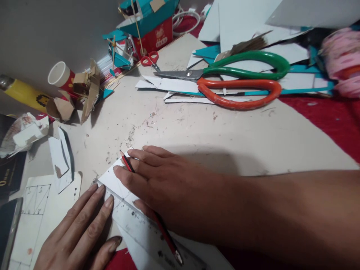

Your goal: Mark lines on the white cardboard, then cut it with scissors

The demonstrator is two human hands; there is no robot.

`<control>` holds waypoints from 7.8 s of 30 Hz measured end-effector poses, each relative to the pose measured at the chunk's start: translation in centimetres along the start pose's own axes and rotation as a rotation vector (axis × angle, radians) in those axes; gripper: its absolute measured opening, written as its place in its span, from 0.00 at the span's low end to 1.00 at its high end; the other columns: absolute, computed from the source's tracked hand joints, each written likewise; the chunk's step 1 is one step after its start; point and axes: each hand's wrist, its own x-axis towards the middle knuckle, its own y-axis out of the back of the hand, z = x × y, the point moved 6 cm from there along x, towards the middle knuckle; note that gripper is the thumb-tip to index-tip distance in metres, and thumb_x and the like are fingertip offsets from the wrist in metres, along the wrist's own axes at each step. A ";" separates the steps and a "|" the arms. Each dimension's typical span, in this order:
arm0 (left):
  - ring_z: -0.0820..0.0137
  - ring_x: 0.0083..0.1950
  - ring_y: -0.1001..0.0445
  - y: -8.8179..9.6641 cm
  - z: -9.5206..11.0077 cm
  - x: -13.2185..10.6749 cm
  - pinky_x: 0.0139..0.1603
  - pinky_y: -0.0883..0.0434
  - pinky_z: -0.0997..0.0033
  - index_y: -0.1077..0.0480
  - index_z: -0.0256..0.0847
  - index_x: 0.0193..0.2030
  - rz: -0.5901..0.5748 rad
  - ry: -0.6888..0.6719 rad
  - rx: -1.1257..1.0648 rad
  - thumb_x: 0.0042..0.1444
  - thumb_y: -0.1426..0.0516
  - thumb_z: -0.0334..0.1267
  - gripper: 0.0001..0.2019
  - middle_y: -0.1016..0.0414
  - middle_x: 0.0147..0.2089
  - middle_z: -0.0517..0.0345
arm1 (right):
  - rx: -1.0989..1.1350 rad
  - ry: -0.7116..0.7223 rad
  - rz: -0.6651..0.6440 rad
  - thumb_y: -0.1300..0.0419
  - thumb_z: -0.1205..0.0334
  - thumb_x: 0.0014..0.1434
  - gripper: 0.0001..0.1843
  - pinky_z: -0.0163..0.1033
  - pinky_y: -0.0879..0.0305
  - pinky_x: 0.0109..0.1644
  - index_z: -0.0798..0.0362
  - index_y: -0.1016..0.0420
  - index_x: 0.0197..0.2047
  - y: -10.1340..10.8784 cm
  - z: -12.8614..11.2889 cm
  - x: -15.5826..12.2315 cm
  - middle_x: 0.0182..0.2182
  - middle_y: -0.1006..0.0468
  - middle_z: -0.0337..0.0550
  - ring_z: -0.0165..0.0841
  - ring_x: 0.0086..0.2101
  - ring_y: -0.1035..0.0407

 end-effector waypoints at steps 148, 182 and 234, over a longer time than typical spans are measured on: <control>0.42 0.62 0.31 -0.2 -0.3 0.0 0.53 0.22 0.44 0.30 0.27 0.56 0.071 0.143 -0.267 0.62 0.44 0.35 0.17 0.25 0.56 0.36 | 0.582 -0.518 -0.095 0.45 0.68 0.55 0.06 0.32 0.43 0.27 0.53 0.32 0.27 -1.0 0.4 6.0 0.22 0.32 0.34 0.26 0.25 0.40; 0.47 0.55 0.25 -0.1 -0.2 -0.1 0.52 0.21 0.48 0.27 0.27 0.52 0.148 0.151 -0.184 0.63 0.46 0.36 0.16 0.21 0.52 0.40 | 0.289 -0.362 -0.271 0.47 0.71 0.55 0.08 0.34 0.45 0.26 0.51 0.36 0.26 0.2 -1.1 5.7 0.21 0.31 0.34 0.26 0.22 0.42; 0.60 0.38 0.30 0.1 -1.8 -0.4 0.39 0.26 0.55 0.31 0.36 0.45 0.192 0.123 -0.234 0.57 0.43 0.31 0.09 0.28 0.34 0.50 | 0.275 -0.320 -0.191 0.47 0.65 0.63 0.13 0.34 0.48 0.29 0.52 0.38 0.26 1.7 2.2 7.4 0.22 0.36 0.35 0.27 0.24 0.44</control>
